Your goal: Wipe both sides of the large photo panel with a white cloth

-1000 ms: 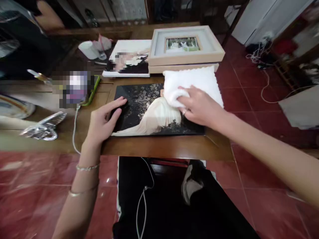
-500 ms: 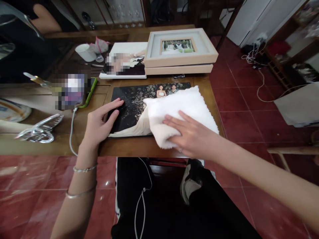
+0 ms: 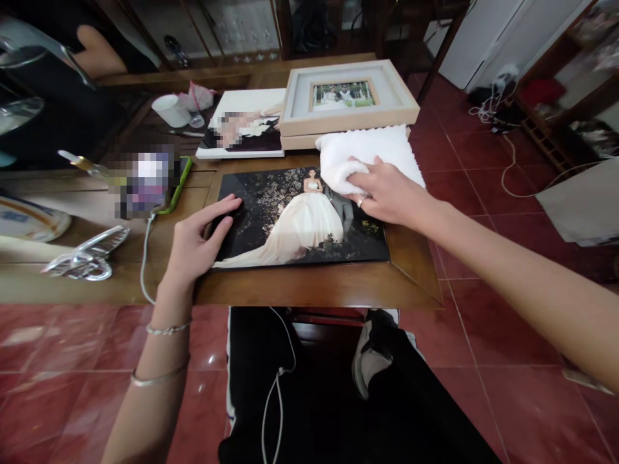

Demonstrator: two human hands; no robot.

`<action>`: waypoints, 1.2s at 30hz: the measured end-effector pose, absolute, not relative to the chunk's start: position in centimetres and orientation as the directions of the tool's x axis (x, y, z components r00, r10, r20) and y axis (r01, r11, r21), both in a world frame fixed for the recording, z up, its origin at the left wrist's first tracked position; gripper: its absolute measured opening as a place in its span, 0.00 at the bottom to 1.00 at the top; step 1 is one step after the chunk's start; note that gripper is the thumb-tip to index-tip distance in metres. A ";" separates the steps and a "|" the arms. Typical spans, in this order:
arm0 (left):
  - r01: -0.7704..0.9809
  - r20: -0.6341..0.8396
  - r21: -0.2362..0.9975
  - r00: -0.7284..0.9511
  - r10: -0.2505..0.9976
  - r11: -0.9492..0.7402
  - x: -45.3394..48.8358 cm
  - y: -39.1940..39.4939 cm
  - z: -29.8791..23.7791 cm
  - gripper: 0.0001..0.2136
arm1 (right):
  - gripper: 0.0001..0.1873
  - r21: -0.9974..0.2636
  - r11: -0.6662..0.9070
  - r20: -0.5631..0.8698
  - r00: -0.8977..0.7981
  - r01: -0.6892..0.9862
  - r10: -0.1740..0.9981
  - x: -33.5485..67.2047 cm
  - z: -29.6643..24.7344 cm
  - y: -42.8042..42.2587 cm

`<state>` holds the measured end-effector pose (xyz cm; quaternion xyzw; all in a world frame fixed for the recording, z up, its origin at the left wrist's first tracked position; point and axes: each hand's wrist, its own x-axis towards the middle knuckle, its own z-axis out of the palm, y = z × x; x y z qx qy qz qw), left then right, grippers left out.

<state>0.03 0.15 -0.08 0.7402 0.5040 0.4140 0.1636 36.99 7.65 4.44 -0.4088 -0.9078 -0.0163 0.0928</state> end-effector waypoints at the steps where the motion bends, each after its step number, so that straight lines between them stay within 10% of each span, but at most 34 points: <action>1: 0.610 0.448 0.659 0.152 0.881 -0.440 0.0 0.1 -0.1 0.15 | 0.10 -0.063 0.692 0.211 -0.668 0.719 0.714 37.0 4.2 6.8; 16: 0.630 0.443 0.645 0.151 0.884 -0.431 0.0 0.1 -0.1 0.14 | 0.10 -0.211 0.948 0.373 -0.876 0.239 0.304 36.6 3.0 -4.4; 27: 0.620 0.417 0.673 0.133 0.899 -0.404 0.0 0.2 -0.1 0.15 | 0.11 -0.084 0.735 0.161 -0.718 0.673 0.677 36.2 4.7 7.6; 36: 0.621 0.428 0.666 0.136 0.893 -0.414 0.1 0.1 0.0 0.15 | 0.12 -0.152 0.667 0.311 -0.605 0.730 0.733 34.5 4.0 5.5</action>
